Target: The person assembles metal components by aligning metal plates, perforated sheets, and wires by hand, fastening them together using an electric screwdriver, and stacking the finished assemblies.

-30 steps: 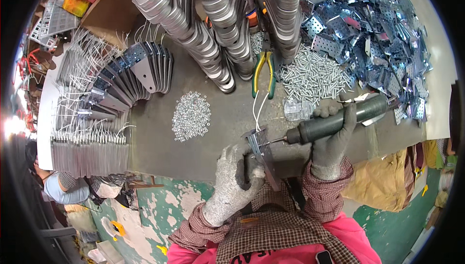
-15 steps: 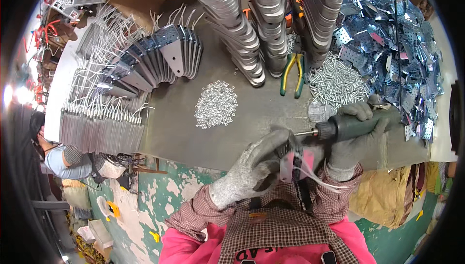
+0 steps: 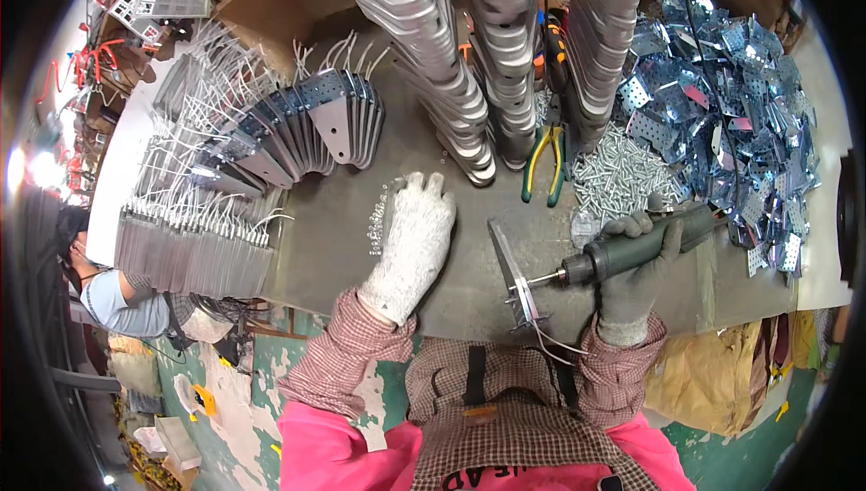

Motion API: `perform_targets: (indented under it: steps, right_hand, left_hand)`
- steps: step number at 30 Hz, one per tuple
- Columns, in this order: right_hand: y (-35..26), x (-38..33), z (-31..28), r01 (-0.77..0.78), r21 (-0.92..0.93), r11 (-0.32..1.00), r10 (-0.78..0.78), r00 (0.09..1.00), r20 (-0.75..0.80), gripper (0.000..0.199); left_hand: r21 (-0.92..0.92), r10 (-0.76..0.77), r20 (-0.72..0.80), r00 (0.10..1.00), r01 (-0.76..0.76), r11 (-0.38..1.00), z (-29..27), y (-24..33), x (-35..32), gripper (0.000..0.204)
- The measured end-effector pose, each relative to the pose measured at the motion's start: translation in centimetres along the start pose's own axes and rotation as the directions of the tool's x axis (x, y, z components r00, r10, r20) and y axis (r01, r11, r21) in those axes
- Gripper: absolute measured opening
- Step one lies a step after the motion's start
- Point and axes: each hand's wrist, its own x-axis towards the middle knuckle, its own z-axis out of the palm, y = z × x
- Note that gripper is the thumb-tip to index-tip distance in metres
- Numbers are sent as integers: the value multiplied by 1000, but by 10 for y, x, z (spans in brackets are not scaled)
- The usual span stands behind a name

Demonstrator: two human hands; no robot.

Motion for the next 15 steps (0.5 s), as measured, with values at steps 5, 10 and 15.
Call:
perform_targets:
  steps: [5,10,15]
  right_hand:
    - [2,1,3,-12,-4,1000,12,1000,-18,40]
    - [1,2,1,-3,7,1000,4,1000,-29,41]
    - [3,2,2,-51,-9,999,51,998,-38,39]
  left_hand:
    - [52,46,-18,999,-45,998,9,-3,14,17]
    - [15,174,-88,981,-174,985,10,-12,7,27]
    - [-139,114,-69,991,-123,983,0,3,-21,23]
